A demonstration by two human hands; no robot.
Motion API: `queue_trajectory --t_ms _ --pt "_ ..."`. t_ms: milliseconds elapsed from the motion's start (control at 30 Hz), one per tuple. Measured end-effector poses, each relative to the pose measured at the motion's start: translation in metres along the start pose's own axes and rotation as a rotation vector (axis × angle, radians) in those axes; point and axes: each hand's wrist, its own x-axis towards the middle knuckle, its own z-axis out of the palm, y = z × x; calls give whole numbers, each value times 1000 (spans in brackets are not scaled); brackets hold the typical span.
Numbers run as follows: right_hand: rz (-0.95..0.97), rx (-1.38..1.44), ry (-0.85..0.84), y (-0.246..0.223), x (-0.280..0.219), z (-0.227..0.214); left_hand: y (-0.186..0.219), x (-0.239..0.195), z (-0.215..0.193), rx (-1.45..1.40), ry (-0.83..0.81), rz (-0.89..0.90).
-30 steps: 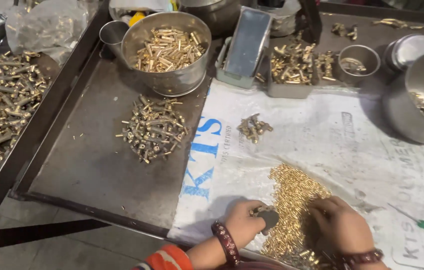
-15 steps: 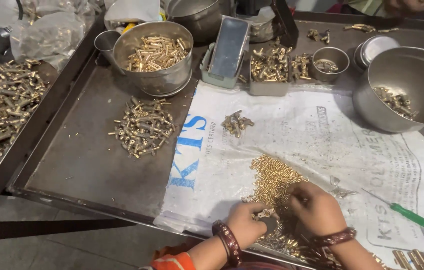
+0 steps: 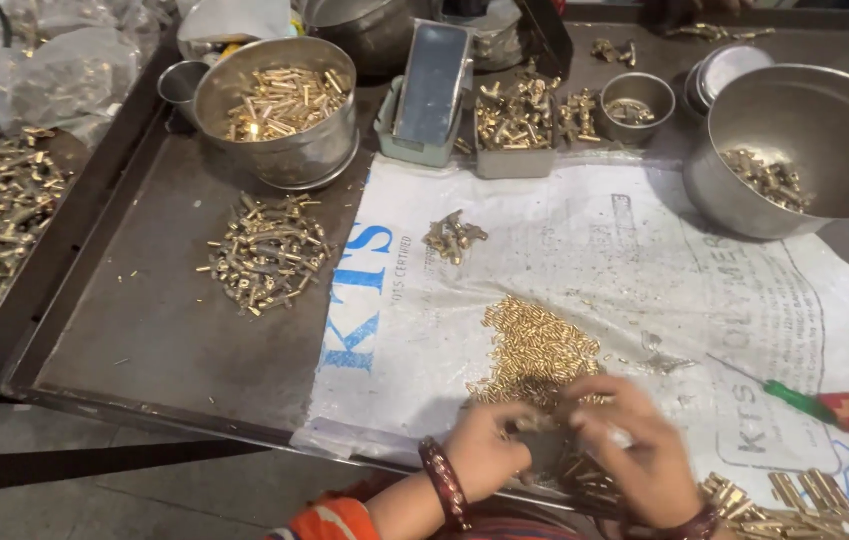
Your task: Inspecting and sorting various small brass components on a workbench into different containers.
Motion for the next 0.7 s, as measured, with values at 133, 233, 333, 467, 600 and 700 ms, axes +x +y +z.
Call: queue_trajectory --t_ms 133,233,333,467,600,700 --pt "110 -174 -40 41 -19 -34 40 -1 -24 27 101 21" --pt "89 -390 -224 46 -34 -32 64 -2 -53 96 206 -61" --pt "-3 -615 -292 40 -35 -21 74 -5 -78 96 275 67" --pt "41 -773 -291 39 -31 -13 95 -14 -85 122 301 85" --pt "293 -629 -155 26 8 -23 108 -18 -65 -46 232 29" --pt "376 -379 -83 4 44 -27 88 -19 -50 -130 154 18"
